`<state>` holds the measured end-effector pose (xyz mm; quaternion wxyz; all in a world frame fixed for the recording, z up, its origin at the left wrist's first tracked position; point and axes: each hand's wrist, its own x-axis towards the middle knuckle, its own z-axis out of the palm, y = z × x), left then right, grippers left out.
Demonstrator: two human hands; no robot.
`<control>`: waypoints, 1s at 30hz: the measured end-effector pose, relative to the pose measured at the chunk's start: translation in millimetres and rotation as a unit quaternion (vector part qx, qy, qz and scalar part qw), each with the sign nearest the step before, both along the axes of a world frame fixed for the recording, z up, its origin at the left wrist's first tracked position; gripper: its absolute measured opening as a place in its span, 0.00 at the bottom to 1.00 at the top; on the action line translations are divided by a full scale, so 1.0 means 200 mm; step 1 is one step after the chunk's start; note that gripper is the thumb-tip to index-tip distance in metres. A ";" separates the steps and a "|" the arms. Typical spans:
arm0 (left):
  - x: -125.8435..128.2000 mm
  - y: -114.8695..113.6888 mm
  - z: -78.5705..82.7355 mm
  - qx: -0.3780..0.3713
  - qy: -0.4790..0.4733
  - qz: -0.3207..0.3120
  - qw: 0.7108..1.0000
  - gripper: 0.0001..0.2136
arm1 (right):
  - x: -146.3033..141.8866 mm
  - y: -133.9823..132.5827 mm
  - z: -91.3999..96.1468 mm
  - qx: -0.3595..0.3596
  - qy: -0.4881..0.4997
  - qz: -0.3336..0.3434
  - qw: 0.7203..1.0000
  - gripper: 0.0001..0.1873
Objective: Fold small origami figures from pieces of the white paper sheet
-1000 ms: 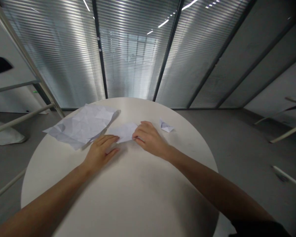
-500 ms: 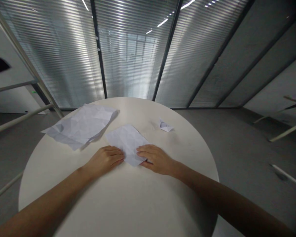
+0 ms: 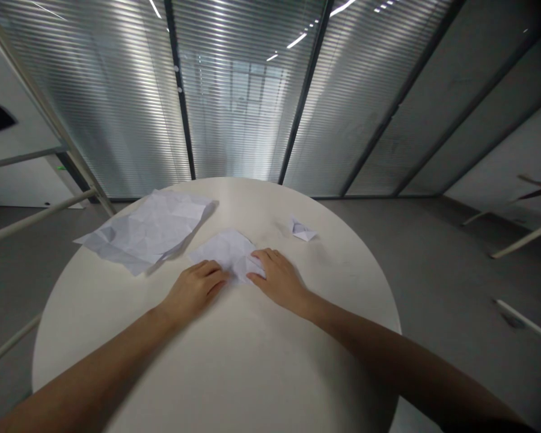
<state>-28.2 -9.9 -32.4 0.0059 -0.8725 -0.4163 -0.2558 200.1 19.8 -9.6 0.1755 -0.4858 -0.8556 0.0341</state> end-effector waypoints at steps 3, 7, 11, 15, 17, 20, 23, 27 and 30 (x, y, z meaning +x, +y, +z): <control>0.00 0.01 0.02 0.007 0.040 -0.005 0.999 0.11 | 0.00 0.00 -0.01 0.035 -0.022 0.030 0.999 0.19; 0.01 0.00 0.04 0.008 0.067 -0.051 0.996 0.12 | 0.01 -0.01 0.00 0.078 -0.108 0.116 0.984 0.11; 0.00 -0.02 0.07 -0.007 0.065 -0.101 0.993 0.13 | 0.02 0.00 0.00 0.061 -0.161 0.146 0.974 0.13; 0.01 -0.07 0.10 -0.038 0.070 -0.152 0.985 0.16 | 0.02 0.01 -0.02 0.061 -0.175 0.118 0.975 0.12; 0.02 -0.09 0.12 -0.064 0.075 -0.169 0.981 0.18 | 0.02 0.01 -0.04 0.058 -0.165 0.108 0.979 0.12; 0.04 -0.12 0.14 -0.105 0.090 -0.183 0.973 0.22 | 0.01 0.00 -0.05 0.050 -0.127 0.096 0.986 0.15; 0.04 -0.13 0.14 -0.138 0.094 -0.188 0.968 0.27 | 0.03 0.00 -0.05 0.036 -0.109 0.111 0.987 0.27; 0.02 -0.14 0.15 -0.153 0.079 -0.180 0.968 0.29 | 0.06 -0.01 -0.04 0.021 -0.118 0.153 0.981 0.34; -0.01 -0.14 0.16 -0.152 0.080 -0.158 0.972 0.30 | 0.08 -0.01 -0.03 0.025 -0.123 0.183 0.975 0.34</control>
